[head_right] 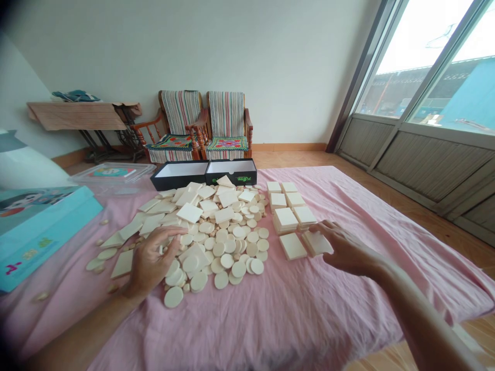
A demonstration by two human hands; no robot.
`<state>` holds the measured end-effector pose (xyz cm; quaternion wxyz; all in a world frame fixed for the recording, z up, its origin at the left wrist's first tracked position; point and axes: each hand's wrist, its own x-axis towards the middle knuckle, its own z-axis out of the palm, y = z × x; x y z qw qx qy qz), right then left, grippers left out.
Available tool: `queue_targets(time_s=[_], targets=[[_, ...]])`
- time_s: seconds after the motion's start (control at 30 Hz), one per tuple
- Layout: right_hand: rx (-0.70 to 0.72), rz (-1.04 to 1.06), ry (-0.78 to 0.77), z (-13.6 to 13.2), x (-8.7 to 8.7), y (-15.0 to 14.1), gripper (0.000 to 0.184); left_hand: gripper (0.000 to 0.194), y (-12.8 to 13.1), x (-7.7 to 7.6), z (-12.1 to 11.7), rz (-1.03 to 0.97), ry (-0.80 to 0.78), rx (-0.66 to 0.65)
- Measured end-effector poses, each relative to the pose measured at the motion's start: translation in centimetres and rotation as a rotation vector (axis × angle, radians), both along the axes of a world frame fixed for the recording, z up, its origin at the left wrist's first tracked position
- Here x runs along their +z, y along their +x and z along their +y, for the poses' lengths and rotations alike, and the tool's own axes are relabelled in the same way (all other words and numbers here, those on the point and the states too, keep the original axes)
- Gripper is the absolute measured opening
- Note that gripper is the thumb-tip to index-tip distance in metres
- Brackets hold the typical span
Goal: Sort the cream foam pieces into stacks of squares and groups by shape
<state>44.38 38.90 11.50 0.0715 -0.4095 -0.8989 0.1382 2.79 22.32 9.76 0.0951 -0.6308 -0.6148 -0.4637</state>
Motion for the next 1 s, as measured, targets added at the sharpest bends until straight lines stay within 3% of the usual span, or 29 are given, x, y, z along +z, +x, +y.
queue_targets(time_s=[0.2, 0.37, 0.47, 0.57, 0.77, 0.87, 1.0], targets=[[0.015, -0.021, 0.026, 0.0, -0.1, 0.1, 0.064, 0.016, 0.1, 0.1, -0.1, 0.005, 0.003, 0.002], [-0.014, 0.107, 0.159, -1.5, 1.8, -1.3, 0.049, 0.017, 0.3, 0.3, -0.1, -0.001, 0.013, 0.000], [-0.049, 0.213, 0.129, -2.5, 3.3, -5.2, 0.034, 0.016, 0.5, 0.5, -0.2, 0.001, 0.030, -0.017], [0.083, 0.264, 0.114, -3.0, 4.0, -10.9, 0.029, 0.016, 0.6, 0.7, -0.3, 0.005, 0.044, -0.034], [0.376, 0.183, 0.202, -1.6, 2.8, -20.6, 0.044, 0.016, 0.6, 0.9, -0.5, 0.006, 0.052, -0.031], [0.388, 0.035, 0.195, -0.3, 2.2, -22.9, 0.051, 0.016, 0.6, 0.9, -0.6, 0.011, 0.063, -0.036], [0.358, -0.041, 0.194, 0.3, 1.9, -23.6, 0.048, 0.016, 0.6, 0.9, -0.6, 0.009, 0.063, -0.032]])
